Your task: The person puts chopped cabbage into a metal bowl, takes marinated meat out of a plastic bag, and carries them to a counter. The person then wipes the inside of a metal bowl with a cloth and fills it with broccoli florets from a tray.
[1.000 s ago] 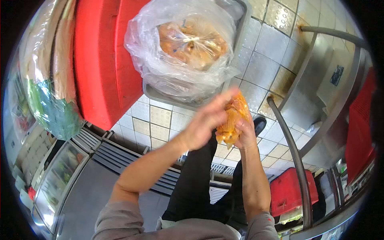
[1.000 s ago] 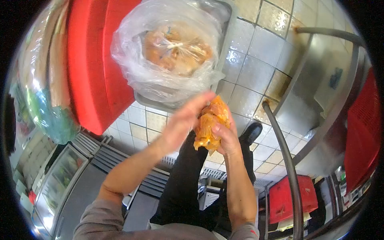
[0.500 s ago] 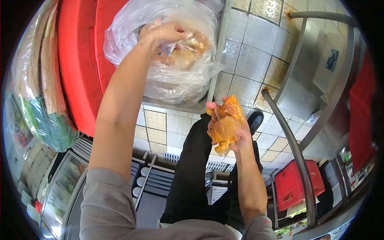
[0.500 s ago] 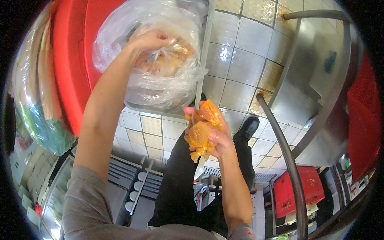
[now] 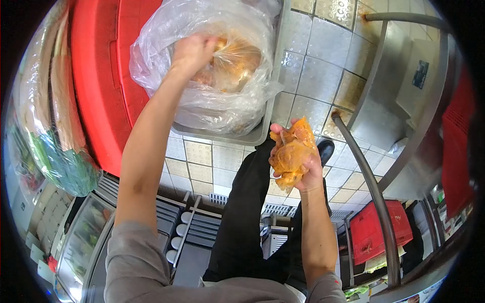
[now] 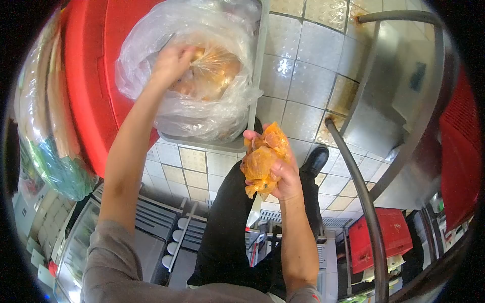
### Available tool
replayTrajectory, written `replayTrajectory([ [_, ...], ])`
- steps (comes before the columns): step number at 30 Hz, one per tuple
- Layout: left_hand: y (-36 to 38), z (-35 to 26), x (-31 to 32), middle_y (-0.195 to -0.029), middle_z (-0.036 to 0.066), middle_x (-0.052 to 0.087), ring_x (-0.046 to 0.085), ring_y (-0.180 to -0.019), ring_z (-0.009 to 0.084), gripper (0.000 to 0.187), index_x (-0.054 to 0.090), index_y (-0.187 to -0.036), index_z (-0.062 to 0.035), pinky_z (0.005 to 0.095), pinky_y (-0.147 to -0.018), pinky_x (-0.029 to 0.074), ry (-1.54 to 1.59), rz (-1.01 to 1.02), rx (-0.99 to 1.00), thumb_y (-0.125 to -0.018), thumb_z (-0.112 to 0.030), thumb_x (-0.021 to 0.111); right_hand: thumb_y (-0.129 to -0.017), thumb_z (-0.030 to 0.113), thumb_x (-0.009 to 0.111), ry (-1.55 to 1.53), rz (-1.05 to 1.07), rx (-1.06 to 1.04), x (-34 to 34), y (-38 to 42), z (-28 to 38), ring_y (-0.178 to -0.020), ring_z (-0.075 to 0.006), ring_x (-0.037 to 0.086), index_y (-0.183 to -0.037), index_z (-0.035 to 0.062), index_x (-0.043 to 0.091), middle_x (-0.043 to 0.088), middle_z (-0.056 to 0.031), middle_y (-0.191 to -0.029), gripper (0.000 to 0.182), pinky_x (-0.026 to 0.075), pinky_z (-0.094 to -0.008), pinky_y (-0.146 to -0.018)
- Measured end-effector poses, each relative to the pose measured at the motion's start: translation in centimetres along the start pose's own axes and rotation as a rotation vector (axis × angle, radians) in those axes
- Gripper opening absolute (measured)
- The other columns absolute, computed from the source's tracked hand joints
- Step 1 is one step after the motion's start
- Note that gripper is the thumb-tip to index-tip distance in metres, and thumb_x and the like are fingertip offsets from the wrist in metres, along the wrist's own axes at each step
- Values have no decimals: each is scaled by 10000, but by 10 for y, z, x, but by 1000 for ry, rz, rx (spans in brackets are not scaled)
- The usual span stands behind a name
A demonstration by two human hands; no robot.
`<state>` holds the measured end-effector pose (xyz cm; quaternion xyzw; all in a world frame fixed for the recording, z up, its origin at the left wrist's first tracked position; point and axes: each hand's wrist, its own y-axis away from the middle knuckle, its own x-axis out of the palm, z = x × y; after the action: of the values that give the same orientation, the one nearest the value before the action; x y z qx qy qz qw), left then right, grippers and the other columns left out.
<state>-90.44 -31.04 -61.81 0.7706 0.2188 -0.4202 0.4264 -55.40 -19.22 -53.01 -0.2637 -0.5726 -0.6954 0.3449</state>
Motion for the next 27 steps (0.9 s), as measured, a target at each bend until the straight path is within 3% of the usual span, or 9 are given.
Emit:
replayTrajectory([
  [2, 34, -1, -27, -920, 188, 735, 706, -851, 280, 390, 718, -976, 32, 414, -783, 551, -1, -209, -8, -1027, -319, 556, -789, 368, 787, 27, 9, -21, 3, -1, 7, -1000, -324, 670, -1528, 161, 337, 476, -232, -1444, 889, 661, -436, -667],
  [9, 127, -30, -80, -990, 171, 732, 664, -1151, 303, 423, 657, -1002, -15, 418, -968, 508, 746, -234, 34, -1107, -345, 414, -871, 276, 734, -90, -29, -96, 4, -17, 3, -1103, -337, 639, -1532, 129, 327, 468, -214, -1478, 790, 632, -510, -762],
  [11, 137, -64, -77, -919, 152, 709, 649, -1149, 336, 406, 560, -946, -55, 433, -1015, 488, 1578, -306, 249, -1119, -371, 374, -879, 312, 735, -40, -49, -90, 13, -25, -1, -1117, -329, 632, -1528, 157, 337, 477, -190, -1472, 777, 620, -493, -811],
  [15, 159, -88, -52, -752, 98, 614, 668, -1111, 355, 411, 486, -930, -85, 529, -977, 534, 1979, 44, 234, -1120, -414, 328, -883, 301, 754, -32, -70, -101, 23, -38, -13, -1220, -326, 580, -1531, 113, 326, 470, -190, -1495, 799, 522, -499, -1000],
  [17, 173, -104, -31, -783, 82, 588, 688, -1070, 346, 348, 503, -986, -89, 535, -920, 561, 1897, 13, 203, -1119, -378, 361, -875, 350, 780, 9, -56, -95, 33, -38, -11, -1304, -318, 527, -1562, 105, 286, 449, -169, -1517, 880, 435, -456, -1105],
  [19, 189, -137, -17, -927, 97, 658, 645, -1170, 366, 289, 541, -1029, -71, 505, -1017, 484, 1309, -184, -77, -1111, -315, 411, -857, 406, 803, 100, 32, -118, 39, -35, -9, -1387, -290, 453, -1591, 107, 242, 425, -146, -1531, 971, 385, -424, -1149],
  [23, 204, -157, 20, -1485, 171, 498, 384, -1446, 343, 282, 546, -1270, -18, 466, -1210, 253, 543, -275, 232, -1091, -213, 450, -806, 391, 858, 242, 62, -95, 33, -30, -10, -1432, -265, 401, -1606, 104, 222, 412, -114, -1535, 1061, 332, -383, -1183],
  [24, 208, -161, 17, -1485, 171, 498, 384, -1446, 343, 282, 546, -1270, -18, 466, -1210, 253, 537, -281, 234, -1091, -213, 450, -767, 327, 890, 203, 42, -37, 27, -27, -6, -1425, -262, 422, -1607, 122, 226, 421, -112, -1534, 1090, 337, -392, -1188],
  [27, 207, -162, 5, -1458, 158, 524, 439, -1408, 305, 320, 564, -1340, -27, 430, -1185, 290, 1337, -76, 142, -1078, -175, 452, -725, 289, 912, 51, 7, -23, 21, -10, 2, -1375, -308, 485, -1598, 137, 243, 432, -140, -1531, 1110, 452, -452, -1117],
])
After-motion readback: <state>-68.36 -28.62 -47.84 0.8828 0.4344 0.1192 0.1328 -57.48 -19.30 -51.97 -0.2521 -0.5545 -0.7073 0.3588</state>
